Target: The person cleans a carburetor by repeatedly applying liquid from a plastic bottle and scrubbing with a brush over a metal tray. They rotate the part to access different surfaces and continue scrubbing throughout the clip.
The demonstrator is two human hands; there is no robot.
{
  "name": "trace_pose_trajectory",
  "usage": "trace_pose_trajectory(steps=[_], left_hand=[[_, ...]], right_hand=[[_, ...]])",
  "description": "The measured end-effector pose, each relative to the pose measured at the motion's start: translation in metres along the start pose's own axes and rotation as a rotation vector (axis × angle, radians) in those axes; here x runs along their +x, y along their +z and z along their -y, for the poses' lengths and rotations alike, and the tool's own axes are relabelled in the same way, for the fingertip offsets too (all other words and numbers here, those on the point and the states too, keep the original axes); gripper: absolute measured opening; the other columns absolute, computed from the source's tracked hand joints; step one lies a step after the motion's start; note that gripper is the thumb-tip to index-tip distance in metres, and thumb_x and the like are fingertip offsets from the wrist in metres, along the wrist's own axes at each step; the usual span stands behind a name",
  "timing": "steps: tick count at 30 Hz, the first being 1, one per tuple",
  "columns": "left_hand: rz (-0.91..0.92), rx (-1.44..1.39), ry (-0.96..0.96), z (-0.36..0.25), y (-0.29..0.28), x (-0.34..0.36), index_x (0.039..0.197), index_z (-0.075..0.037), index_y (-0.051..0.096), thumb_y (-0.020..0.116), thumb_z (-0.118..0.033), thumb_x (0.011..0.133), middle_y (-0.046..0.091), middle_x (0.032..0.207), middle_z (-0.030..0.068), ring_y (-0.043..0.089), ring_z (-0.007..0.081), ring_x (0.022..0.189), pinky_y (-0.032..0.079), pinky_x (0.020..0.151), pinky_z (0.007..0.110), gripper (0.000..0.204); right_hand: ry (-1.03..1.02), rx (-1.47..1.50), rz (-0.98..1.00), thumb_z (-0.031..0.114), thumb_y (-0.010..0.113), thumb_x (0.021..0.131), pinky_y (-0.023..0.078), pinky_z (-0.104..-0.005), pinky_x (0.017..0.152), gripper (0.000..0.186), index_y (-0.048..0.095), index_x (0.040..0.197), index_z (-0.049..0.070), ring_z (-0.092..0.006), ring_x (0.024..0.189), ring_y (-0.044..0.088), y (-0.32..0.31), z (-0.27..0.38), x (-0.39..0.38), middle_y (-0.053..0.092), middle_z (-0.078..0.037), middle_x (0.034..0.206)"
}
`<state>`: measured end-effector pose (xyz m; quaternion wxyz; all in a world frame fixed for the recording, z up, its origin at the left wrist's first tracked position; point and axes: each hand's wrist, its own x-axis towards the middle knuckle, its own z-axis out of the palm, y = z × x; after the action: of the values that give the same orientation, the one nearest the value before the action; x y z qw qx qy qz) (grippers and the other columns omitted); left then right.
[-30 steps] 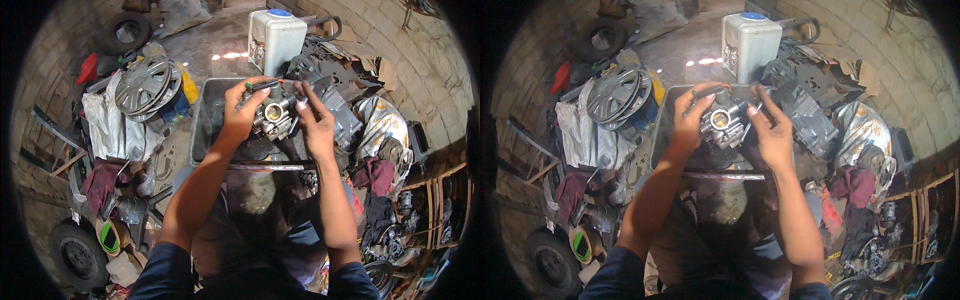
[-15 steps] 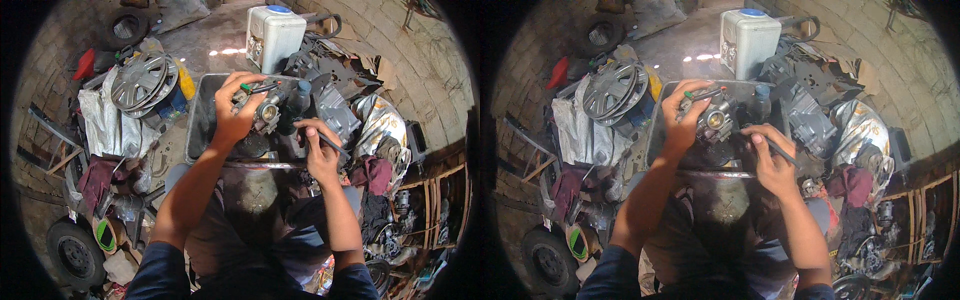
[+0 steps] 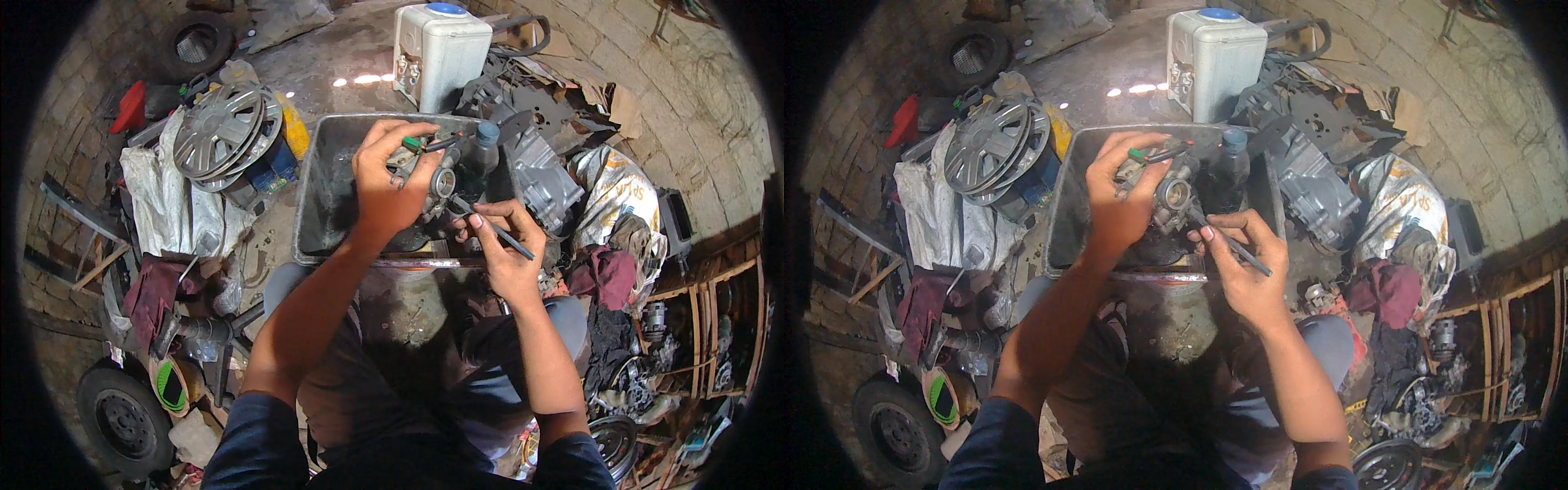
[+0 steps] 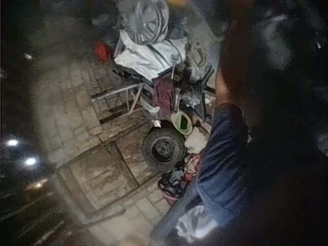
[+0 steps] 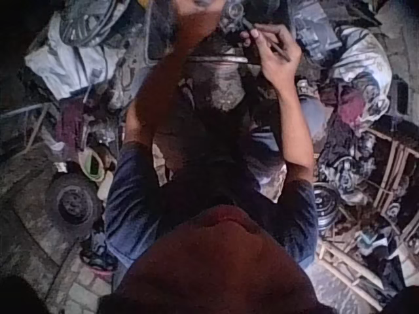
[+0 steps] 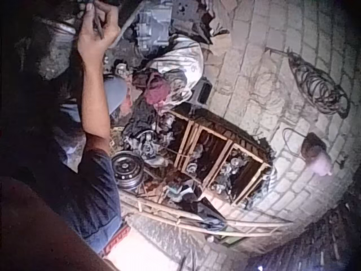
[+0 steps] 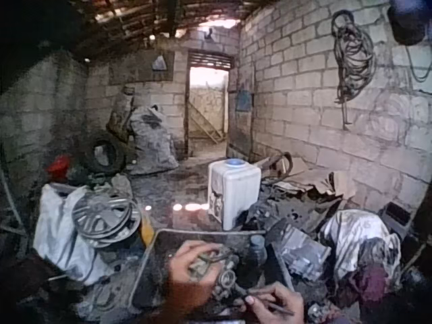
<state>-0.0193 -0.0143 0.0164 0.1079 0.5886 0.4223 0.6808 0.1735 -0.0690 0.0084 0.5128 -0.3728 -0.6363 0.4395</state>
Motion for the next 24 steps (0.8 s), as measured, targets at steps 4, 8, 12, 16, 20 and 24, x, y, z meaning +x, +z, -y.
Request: trace_pose_trajectory(steps=[4,8,12,16,20,24], left_hand=[[0.024,0.029,-0.02,-0.005,-0.001,-0.003,0.108,-0.002,0.078,0.076,0.001,0.081,0.071,0.107,0.0122,0.068,0.022,0.101,0.051,0.092,0.033,0.027],[0.005,0.039,0.001,-0.002,-0.001,-0.003,0.107,-0.002,0.078,0.076,0.001,0.08,0.071,0.106,0.0119,0.068,0.0224,0.1,0.052,0.091,0.033,0.028],[-0.008,0.055,0.016,0.001,0.001,-0.004,0.107,-0.003,0.078,0.076,0.002,0.079,0.07,0.106,0.0125,0.068,0.023,0.099,0.052,0.09,0.033,0.029],[0.022,0.075,0.009,-0.003,0.003,-0.006,0.107,-0.003,0.079,0.076,0.001,0.077,0.07,0.105,0.0133,0.069,0.0235,0.099,0.053,0.089,0.034,0.03],[0.043,0.078,0.043,0.0,0.001,-0.005,0.106,-0.003,0.079,0.077,0.001,0.076,0.07,0.104,0.0137,0.07,0.0244,0.097,0.053,0.088,0.035,0.031],[0.077,0.087,0.1,-0.001,0.001,-0.005,0.106,-0.003,0.079,0.077,0.001,0.075,0.071,0.104,0.014,0.07,0.0252,0.096,0.054,0.088,0.035,0.032]], right_hand=[[-0.032,0.02,0.015,0.0,0.062,0.103,0.058,-0.029,0.079,0.013,0.064,0.113,-0.007,-0.0156,0.091,0.073,0.006,-0.001,0.001,0.077,-0.017,0.102],[0.052,0.059,-0.009,0.004,0.059,0.105,0.058,-0.0288,0.08,0.016,0.065,0.114,-0.008,-0.0153,0.088,0.072,0.011,-0.006,0.002,0.077,-0.018,0.102],[0.096,0.182,0.035,0.008,0.055,0.108,0.058,-0.0294,0.078,0.019,0.065,0.112,-0.008,-0.0137,0.084,0.071,0.018,-0.009,-0.004,0.076,-0.016,0.098],[0.086,0.059,-0.067,0.008,0.054,0.109,0.059,-0.0297,0.069,0.02,0.065,0.109,-0.009,-0.0124,0.076,0.07,0.022,-0.004,0.002,0.076,-0.015,0.091],[0.076,0.033,0.034,0.007,0.055,0.107,0.059,-0.0289,0.069,0.02,0.065,0.108,-0.01,-0.0122,0.074,0.07,0.016,-0.01,0.002,0.076,-0.015,0.089],[0.123,0.045,-0.025,0.005,0.055,0.107,0.058,-0.0279,0.069,0.018,0.065,0.107,-0.01,-0.0125,0.073,0.071,0.019,-0.007,0.002,0.077,-0.015,0.088]])
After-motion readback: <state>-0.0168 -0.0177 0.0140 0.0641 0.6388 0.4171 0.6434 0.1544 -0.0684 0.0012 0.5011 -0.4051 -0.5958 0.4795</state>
